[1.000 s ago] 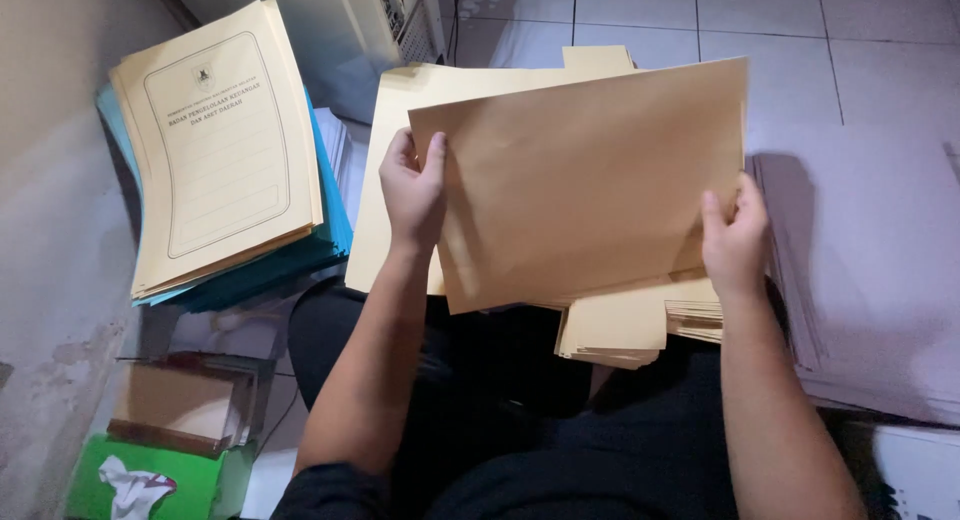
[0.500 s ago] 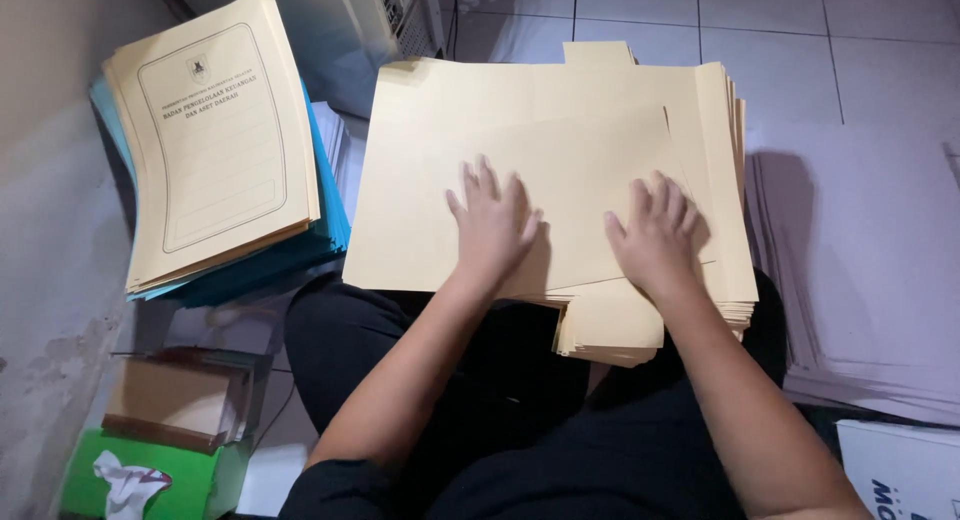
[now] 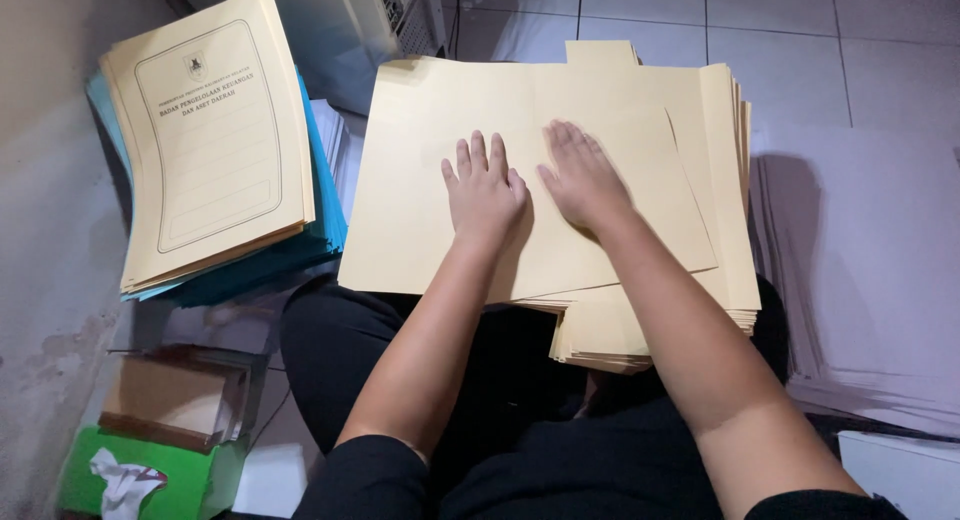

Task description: The person sits on the floor and repeatedly folds large beige folders in half by hand. They smooth the crease with both hands, then place the folded folder onto a growing stack on their lap. The person continues this process for multiple folders throughout the video.

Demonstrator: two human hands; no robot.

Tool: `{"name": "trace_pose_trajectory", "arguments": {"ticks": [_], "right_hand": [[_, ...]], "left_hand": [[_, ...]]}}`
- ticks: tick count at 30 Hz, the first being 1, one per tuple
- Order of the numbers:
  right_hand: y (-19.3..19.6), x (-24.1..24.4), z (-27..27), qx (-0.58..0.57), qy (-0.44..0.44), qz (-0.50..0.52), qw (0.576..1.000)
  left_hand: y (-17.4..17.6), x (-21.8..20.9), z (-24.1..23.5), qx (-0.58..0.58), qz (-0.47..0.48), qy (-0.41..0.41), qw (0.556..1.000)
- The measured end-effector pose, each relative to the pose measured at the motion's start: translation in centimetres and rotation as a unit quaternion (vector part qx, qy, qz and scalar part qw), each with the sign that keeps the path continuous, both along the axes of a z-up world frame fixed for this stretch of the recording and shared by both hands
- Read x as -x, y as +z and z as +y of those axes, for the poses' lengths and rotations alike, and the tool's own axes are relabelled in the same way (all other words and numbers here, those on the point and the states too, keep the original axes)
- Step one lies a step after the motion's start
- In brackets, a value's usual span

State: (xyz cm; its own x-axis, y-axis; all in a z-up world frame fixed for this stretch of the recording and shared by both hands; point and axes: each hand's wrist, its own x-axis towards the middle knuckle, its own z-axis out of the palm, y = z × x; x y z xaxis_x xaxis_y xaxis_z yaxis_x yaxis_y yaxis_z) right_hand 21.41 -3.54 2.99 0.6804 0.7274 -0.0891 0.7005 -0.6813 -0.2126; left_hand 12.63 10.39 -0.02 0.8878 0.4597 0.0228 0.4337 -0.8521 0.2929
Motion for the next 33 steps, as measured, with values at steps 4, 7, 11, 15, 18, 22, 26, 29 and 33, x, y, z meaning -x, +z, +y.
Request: {"name": "trace_pose_trajectory", "arguments": {"ticks": [4,7,11,15,18,22,26,29,33], "right_hand": [[-0.5,-5.1,-4.4,0.017,-0.142,-0.004,0.99],[-0.9,-5.4,-7.2,0.026,-0.147,-0.003,0.989],[-1.2,-2.6,-11.4,0.049,-0.136,0.002,0.989],[-1.4,1.5,-15.5,0.083,-0.11,-0.008,0.99],[-2.4,2.6,-17.2,0.099,-0.099,-0.021,0.99],[-3.1,0.0,-14.4,0.123,-0.108,-0.057,0.985],[-0.9,0.1,-5.6,0.107,-0.055,-0.063,0.991],[-1.5,-0.6,-0.5,0.038,0.028,-0.016,0.999],[-0.6,-3.0,0.3,0.035,0.026,-0.013,0.999]], "left_hand": [[1.3,0.3,0.0,0.017,0.02,0.027,0.999],[2.3,0.7,-0.3,0.033,0.018,0.04,0.999],[3.0,1.2,-0.3,0.04,0.016,0.049,0.998],[2.6,0.8,-0.1,0.021,0.028,0.068,0.997],[2.0,0.9,-0.2,0.013,0.047,0.067,0.997],[4.1,1.5,-0.6,0.0,0.041,-0.005,0.999],[2.5,-0.7,-1.2,-0.007,0.052,-0.112,0.992],[0.2,-2.7,-1.3,-0.037,0.088,-0.167,0.981],[0.4,-3.0,1.0,0.001,0.052,-0.103,0.993]]}}
